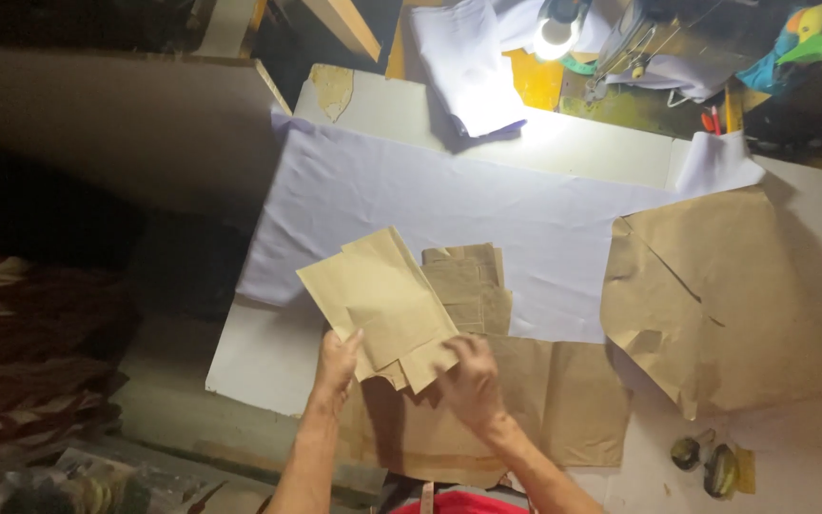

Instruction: The person spreads a large white sheet on a table, then picks up and folds several pieces of brown paper. They arrange the folded pieces into a stack on the table.

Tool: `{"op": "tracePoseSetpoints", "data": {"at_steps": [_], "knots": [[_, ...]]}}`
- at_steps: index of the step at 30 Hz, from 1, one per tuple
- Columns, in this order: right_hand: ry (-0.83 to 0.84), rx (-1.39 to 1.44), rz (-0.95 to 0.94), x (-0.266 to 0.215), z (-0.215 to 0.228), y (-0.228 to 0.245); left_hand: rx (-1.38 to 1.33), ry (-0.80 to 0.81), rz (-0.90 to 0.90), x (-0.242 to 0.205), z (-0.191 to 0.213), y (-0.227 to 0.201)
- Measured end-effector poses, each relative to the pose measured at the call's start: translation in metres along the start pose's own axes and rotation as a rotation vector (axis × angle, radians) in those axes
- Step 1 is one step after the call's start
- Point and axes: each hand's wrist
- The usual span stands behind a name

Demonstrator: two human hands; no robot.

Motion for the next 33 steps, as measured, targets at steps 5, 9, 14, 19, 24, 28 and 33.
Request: {"op": "tracePoseSetpoints", "data": {"at_steps": [5,9,14,19,24,28,33], "knots": [[0.018,0.072,-0.237,0.014,-0.024,-0.086,-0.089,0.012,0.061,0.022,0.018,0.03],[0.062,0.12,-0.287,0.027,-0.026,-0.079,-0.161,-0.058,0.031,0.025,0.012,0.038],[0.087,0.044,-0.256,0.024,-0.035,-0.063,-0.239,-0.062,0.076,0.027,0.011,0.052],[0.091,-0.02,-0.186,0.025,-0.034,-0.047,-0.372,-0.027,0.098,0.029,0.007,0.062],[0.115,0.251,-0.399,0.045,-0.04,-0.042,-0.36,0.006,0.102,0.028,0.008,0.061],[-0.006,0.984,-0.95,0.062,-0.067,-0.061,-0.342,0.038,0.087,0.034,0.005,0.071],[-0.057,0.89,-0.615,0.079,-0.049,-0.013,-0.205,0.056,0.006,0.029,0.004,0.079]]}}
Point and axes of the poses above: each hand's wrist, its own x-axis towards the middle knuckle, its own z-axis out of the back of the hand, y = z × x, and after that the axes turned 7 degrees about x, right-handed
